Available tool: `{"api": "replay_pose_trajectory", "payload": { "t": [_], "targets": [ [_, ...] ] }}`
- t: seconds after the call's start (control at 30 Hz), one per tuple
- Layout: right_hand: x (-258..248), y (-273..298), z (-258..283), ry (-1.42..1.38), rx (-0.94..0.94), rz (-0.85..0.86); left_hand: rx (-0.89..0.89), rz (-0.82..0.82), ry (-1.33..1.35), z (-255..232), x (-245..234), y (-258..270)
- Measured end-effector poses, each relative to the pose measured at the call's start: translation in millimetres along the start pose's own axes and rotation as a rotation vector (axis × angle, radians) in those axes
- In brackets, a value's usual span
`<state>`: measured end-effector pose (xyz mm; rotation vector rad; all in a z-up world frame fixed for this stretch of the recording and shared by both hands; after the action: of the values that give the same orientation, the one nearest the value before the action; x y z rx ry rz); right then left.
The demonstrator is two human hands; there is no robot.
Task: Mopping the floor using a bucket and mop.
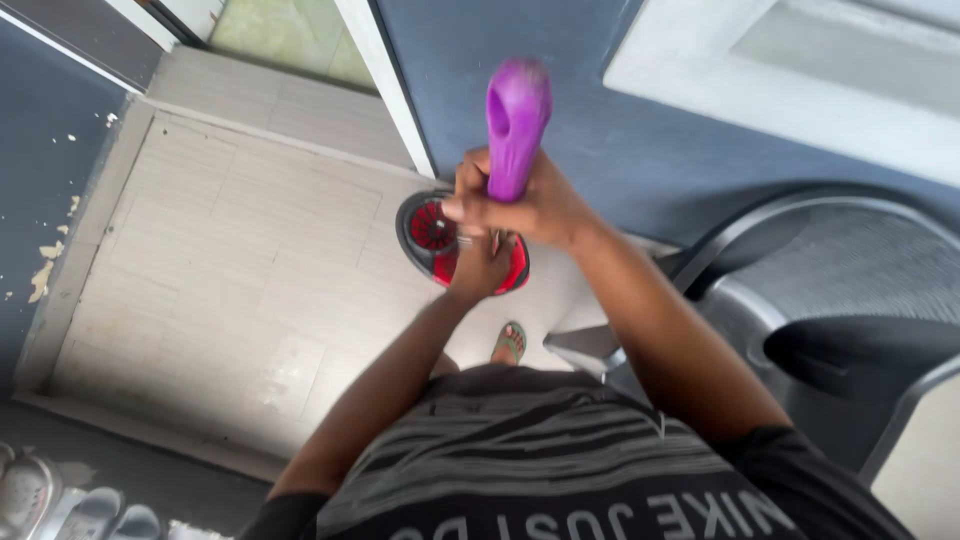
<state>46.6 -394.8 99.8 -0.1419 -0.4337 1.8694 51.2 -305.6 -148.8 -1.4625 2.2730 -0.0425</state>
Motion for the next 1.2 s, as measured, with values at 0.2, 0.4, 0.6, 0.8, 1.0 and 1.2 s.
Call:
{"api": "replay_pose_trajectory", "payload": {
  "t": [0.2, 0.4, 0.6, 0.8, 1.0, 1.2],
  "targets": [
    [-9.0, -8.7, -6.3, 0.283, 0.264, -0.196, -0.216, 0.262, 0.022, -25.9, -13.3, -25.6],
    [12.8, -15.2, 20.1, -0.164, 0.095, -0.241, -0.08, 0.328, 0.142, -26.7, -28.5, -31.9],
    [16.0, 1.5, -30.7, 0.031, 0.184, -0.541, -0.073, 0.419, 0.086, -0.7, -25.5, -24.2],
    [34.6, -19.5, 19.5, 0.256, 0.201, -0.68, -0.174, 0.379, 0.121, -7.4, -31.9, -37.4],
    [44.1, -38.2, 85.2, -0.045, 0.139, -0.014, -0.123, 0.992, 0.25, -94.0, -49.2, -61.2],
    [17.2, -15.3, 10.0, 0.034, 0.119, -0.487, -0.149, 0.502, 0.113, -61.2, -43.9, -42.6]
  ]
}}
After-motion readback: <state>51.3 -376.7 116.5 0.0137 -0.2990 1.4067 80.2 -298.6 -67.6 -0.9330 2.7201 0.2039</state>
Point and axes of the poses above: each hand's wrist, its own y-axis away from the middle knuckle, its own x-axis out of the palm, z = x × y, the point moved 6 cm from there along -y, towards the middle knuckle, and after that the axes turned 1 degree about -x, right-handed, at the moved point
